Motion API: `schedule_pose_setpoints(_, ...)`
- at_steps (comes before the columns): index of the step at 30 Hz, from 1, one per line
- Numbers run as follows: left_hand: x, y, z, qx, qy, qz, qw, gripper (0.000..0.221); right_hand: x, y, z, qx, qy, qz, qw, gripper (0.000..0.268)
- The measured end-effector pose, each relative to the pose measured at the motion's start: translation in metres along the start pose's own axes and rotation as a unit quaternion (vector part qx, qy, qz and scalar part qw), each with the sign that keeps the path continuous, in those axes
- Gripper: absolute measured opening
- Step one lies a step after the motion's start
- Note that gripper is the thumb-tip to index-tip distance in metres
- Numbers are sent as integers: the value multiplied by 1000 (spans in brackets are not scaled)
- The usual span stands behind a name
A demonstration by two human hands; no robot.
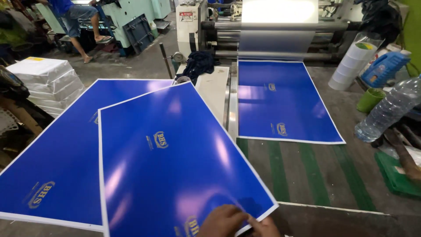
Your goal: Taking printed posters from a machine and stacking them neatly.
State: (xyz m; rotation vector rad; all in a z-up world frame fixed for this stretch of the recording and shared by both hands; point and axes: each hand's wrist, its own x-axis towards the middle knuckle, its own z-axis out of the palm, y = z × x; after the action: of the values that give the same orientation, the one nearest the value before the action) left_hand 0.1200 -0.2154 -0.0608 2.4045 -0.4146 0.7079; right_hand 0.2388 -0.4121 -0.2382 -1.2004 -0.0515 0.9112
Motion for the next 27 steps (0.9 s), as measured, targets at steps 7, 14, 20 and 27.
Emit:
schedule_pose_setpoints(7,-32,-14,-147,331,99,-302,889,10,41,-3,-133,21,277,-193,941,29)
schedule_pose_setpoints(14,-75,-27,-244,449,-153,-564,676,46,-7,-22,-247,-3,387,-305,870,32)
schedule_pose_setpoints(20,-106,-58,-238,368,-254,-651,614,68,-54,-54,-393,-105,353,-335,867,44)
schedule_pose_setpoints(27,-104,-60,-264,376,-262,-655,601,51,-147,-113,-249,-122,342,-394,844,46)
